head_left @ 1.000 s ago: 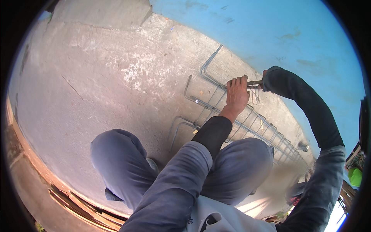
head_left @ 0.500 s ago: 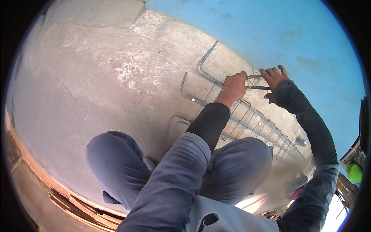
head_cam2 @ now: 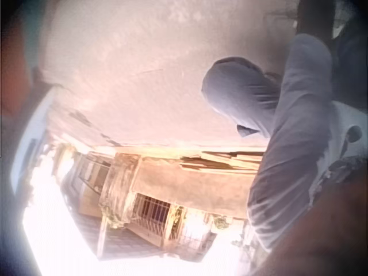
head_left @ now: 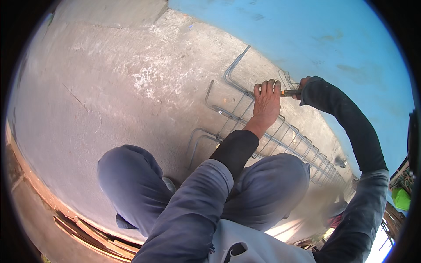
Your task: The person squats on a concrete floor and uses pliers to tie wire around the intersections of a metal grid. The person repeatedly picks up wire, wraps it around the grid, and twists it with pliers to secure the structure.
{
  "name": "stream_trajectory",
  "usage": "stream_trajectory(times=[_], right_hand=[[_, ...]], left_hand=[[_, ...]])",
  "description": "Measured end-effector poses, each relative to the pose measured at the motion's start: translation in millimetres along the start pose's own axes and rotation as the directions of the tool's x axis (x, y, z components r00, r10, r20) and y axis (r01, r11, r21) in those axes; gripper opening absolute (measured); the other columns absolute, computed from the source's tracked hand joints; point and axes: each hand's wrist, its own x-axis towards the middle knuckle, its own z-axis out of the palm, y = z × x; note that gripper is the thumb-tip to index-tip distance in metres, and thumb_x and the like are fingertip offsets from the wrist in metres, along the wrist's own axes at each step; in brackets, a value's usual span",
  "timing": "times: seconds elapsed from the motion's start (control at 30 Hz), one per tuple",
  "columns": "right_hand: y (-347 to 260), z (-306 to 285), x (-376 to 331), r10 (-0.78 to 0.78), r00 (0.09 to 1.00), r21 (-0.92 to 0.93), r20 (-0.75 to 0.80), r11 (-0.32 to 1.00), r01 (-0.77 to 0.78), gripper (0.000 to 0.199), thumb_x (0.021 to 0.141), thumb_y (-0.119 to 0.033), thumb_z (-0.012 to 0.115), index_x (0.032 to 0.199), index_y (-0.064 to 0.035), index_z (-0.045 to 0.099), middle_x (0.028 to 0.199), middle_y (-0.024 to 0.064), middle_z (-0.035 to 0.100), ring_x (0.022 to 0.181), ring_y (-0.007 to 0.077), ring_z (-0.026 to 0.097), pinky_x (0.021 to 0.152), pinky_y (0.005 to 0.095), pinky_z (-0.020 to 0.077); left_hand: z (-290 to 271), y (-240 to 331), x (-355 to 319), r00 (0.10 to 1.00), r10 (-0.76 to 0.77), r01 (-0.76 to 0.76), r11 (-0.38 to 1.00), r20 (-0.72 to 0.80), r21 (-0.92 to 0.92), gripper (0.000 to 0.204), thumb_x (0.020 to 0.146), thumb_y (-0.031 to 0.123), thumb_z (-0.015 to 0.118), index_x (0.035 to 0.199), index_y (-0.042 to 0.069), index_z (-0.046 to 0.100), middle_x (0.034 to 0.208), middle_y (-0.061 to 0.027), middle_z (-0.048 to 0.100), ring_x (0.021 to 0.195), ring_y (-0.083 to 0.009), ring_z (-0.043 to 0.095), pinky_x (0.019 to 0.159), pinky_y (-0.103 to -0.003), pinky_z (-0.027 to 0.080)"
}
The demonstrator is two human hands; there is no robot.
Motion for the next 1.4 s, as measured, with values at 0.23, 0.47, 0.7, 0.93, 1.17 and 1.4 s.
stream_trajectory(times=[0.23, 0.47, 0.7, 0.93, 1.17, 1.4], right_hand=[[22, 18, 13, 0.025, 0.853, 0.597, 0.521, 0.704, -0.385, 0.046, 0.095, -0.045, 0.058, 0.082, -0.0012, 0.063, 0.067, 0.0141, 0.064, 0.056, 0.0292, 0.065, 0.053, 0.0431, 0.0572], [8, 62, -12, -0.178, 0.927, -0.018, -0.331, 0.983, 0.182, 0.028, 0.089, -0.032, 0.064, 0.093, -0.0042, 0.066, 0.073, 0.0115, 0.069, 0.068, 0.0246, 0.07, 0.065, 0.0432, 0.0531], [29, 75, -15, -0.022, 0.79, 0.6, 0.612, 0.664, -0.446, 0.03, 0.088, -0.008, 0.05, 0.116, -0.0003, 0.06, 0.082, 0.0167, 0.069, 0.067, 0.0272, 0.071, 0.062, 0.0364, 0.0593], [8, 187, -109, -0.515, 0.739, 0.858, 0.434, -0.013, -0.514, 0.039, 0.096, -0.011, 0.042, 0.134, -0.0017, 0.048, 0.095, 0.021, 0.067, 0.073, 0.0331, 0.07, 0.071, 0.0466, 0.062], [-86, 272, -237, -0.779, 0.614, 0.482, 0.129, -0.491, -0.725, 0.058, 0.089, -0.004, 0.051, 0.145, -0.0026, 0.035, 0.118, 0.0306, 0.059, 0.1, 0.0435, 0.064, 0.088, 0.0598, 0.0528], [-149, 251, -367, -0.389, 0.812, 0.675, 0.434, -0.457, -0.58, 0.055, 0.089, 0.009, 0.042, 0.141, -0.0081, 0.044, 0.093, 0.017, 0.067, 0.074, 0.0281, 0.067, 0.066, 0.0451, 0.0599]], left_hand=[[18, 3, 4, 0.991, 0.041, -0.039, 0.999, 0.13, -0.02, 0.01, 0.084, 0.008, 0.054, 0.095, 0.01, 0.053, 0.086, -0.0054, 0.057, 0.085, -0.0238, 0.057, 0.079, -0.039, 0.039], [8, -9, 18, 0.823, 0.02, 0.0, 0.999, 0.568, -0.035, 0.017, 0.085, 0.01, 0.057, 0.102, 0.01, 0.06, 0.091, -0.0064, 0.062, 0.091, -0.0265, 0.061, 0.086, -0.046, 0.039], [-24, 36, -10, 0.948, -0.011, 0.026, 0.999, 0.318, -0.042, 0.032, 0.083, 0.003, 0.059, 0.114, 0.006, 0.058, 0.126, -0.0139, 0.054, 0.123, -0.0303, 0.047, 0.104, -0.05, 0.031], [-100, 53, -76, 0.906, 0.103, 0.008, 0.966, 0.411, -0.26, 0.04, 0.087, 0.001, 0.054, 0.127, 0.003, 0.055, 0.133, -0.0165, 0.053, 0.127, -0.0332, 0.047, 0.107, -0.041, 0.04], [-240, 95, -131, 0.654, -0.266, 0.584, 0.772, 0.708, -0.249, 0.031, 0.1, 0.018, 0.051, 0.125, 0.004, 0.06, 0.094, -0.0144, 0.069, 0.088, -0.0205, 0.065, 0.089, -0.034, 0.052], [-383, 125, -143, 0.186, -0.755, 0.968, 0.033, 0.629, -0.247, 0.031, 0.1, 0.024, 0.054, 0.122, 0.005, 0.064, 0.058, 0.003, 0.046, 0.048, -0.0062, 0.043, 0.054, -0.027, 0.05]])
